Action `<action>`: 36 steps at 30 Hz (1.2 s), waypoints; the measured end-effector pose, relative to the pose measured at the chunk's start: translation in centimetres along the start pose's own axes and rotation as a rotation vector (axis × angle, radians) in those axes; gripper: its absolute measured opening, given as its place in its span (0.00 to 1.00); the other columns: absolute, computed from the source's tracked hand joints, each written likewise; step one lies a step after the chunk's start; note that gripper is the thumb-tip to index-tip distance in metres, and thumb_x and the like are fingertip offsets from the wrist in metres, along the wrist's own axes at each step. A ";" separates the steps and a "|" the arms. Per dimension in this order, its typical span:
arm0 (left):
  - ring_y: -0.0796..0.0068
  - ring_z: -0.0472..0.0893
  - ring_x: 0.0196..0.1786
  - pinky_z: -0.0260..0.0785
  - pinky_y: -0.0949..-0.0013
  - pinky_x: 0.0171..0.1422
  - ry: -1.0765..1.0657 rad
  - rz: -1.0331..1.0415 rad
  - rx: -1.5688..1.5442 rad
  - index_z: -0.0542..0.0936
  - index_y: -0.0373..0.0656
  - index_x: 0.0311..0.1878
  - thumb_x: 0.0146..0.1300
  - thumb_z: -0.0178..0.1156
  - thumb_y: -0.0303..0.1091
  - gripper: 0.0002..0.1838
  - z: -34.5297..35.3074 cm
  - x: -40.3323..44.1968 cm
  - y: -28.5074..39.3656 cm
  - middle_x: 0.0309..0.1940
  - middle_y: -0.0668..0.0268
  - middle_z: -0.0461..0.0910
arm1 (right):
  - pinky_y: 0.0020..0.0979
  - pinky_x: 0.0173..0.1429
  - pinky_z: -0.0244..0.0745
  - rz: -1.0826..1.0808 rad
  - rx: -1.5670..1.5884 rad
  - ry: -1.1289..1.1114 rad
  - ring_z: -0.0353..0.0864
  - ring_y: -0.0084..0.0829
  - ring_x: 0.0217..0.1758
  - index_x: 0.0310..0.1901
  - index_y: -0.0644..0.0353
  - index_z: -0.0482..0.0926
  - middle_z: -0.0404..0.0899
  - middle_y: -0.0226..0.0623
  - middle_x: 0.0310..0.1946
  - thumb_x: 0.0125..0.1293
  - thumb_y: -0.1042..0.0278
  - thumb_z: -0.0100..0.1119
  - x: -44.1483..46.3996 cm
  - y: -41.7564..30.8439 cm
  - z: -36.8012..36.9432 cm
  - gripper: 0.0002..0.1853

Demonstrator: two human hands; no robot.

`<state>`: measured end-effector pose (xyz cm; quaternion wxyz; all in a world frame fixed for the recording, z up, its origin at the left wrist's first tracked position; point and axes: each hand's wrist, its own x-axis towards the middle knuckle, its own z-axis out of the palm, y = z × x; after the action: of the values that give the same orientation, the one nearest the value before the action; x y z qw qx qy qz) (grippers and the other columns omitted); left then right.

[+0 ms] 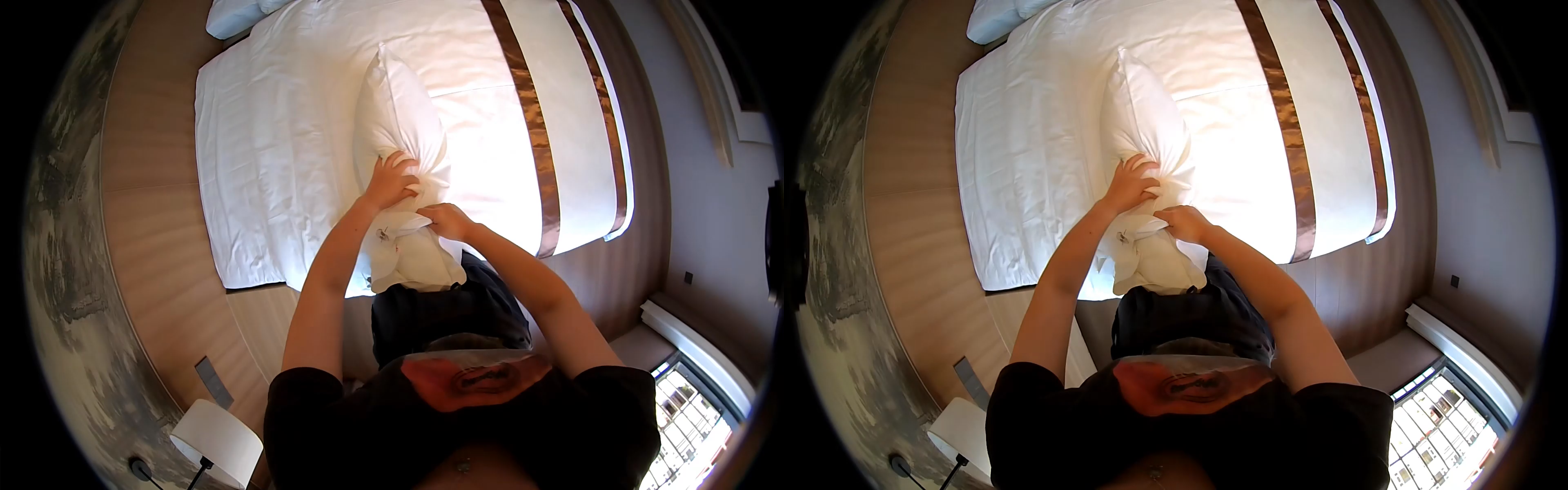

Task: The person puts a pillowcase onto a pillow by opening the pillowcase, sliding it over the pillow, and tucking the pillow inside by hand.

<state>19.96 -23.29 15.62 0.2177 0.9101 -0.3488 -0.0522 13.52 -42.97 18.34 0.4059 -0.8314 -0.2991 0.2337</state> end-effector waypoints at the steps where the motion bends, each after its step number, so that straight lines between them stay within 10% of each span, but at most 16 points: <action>1: 0.61 0.65 0.63 0.63 0.46 0.57 0.080 0.031 -0.018 0.83 0.55 0.38 0.42 0.69 0.42 0.16 1.4 0.7 0.6 0.52 0.68 0.75 | 0.39 0.43 0.72 0.018 -0.029 0.019 0.77 0.44 0.41 0.44 0.53 0.76 0.79 0.40 0.37 0.53 0.72 0.53 -0.1 -0.1 0.4 0.14; 7: 0.73 0.80 0.35 0.68 0.73 0.42 -0.261 -0.484 -0.709 0.84 0.48 0.32 0.53 0.58 0.37 0.08 3.6 1.8 0.8 0.27 0.66 0.81 | 0.37 0.42 0.73 0.155 -0.025 0.338 0.79 0.40 0.41 0.44 0.50 0.77 0.80 0.35 0.39 0.50 0.77 0.52 1.3 0.0 -0.4 0.18; 14: 0.76 0.77 0.32 0.68 0.73 0.36 -0.354 -1.061 -1.420 0.77 0.42 0.49 0.63 0.49 0.42 0.18 -1.9 -0.8 2.5 0.33 0.67 0.79 | 0.35 0.42 0.73 0.268 0.074 0.499 0.79 0.39 0.38 0.37 0.53 0.77 0.80 0.33 0.35 0.52 0.77 0.53 5.7 -1.1 -0.2 0.10; 20: 0.76 0.76 0.33 0.68 0.74 0.38 -0.274 -1.232 -1.523 0.73 0.40 0.53 0.64 0.47 0.47 0.23 -1.4 -3.8 2.9 0.35 0.66 0.78 | 0.36 0.42 0.71 0.246 0.045 0.429 0.78 0.39 0.39 0.38 0.52 0.75 0.79 0.34 0.35 0.53 0.73 0.55 6.0 -0.6 1.8 0.09; 26: 0.74 0.77 0.37 0.72 0.71 0.39 -0.351 -0.987 -1.939 0.75 0.37 0.50 0.63 0.51 0.46 0.22 -2.6 -5.7 -0.6 0.39 0.63 0.78 | 0.34 0.45 0.68 0.221 0.177 0.222 0.74 0.41 0.42 0.37 0.58 0.70 0.75 0.39 0.34 0.48 0.68 0.65 6.6 1.5 -0.6 0.16; 32: 0.77 0.75 0.35 0.69 0.72 0.40 -0.476 -0.785 -0.816 0.77 0.39 0.43 0.55 0.61 0.37 0.15 -5.5 -3.2 3.4 0.31 0.65 0.76 | 0.28 0.45 0.68 0.233 0.469 0.235 0.72 0.31 0.38 0.40 0.58 0.71 0.72 0.33 0.32 0.47 0.72 0.65 4.4 3.3 -0.1 0.18; 36: 0.73 0.75 0.35 0.67 0.71 0.41 -0.353 -0.878 -0.808 0.76 0.39 0.39 0.53 0.61 0.34 0.12 -5.3 -4.1 2.9 0.30 0.62 0.76 | 0.27 0.48 0.68 0.340 0.845 0.097 0.72 0.29 0.40 0.44 0.58 0.71 0.74 0.31 0.34 0.47 0.77 0.57 1.7 8.7 1.3 0.18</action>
<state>16.43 -20.59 21.38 0.4419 0.7921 0.0746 -0.4145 16.61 -45.41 10.26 0.6789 -0.6401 -0.0174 0.3594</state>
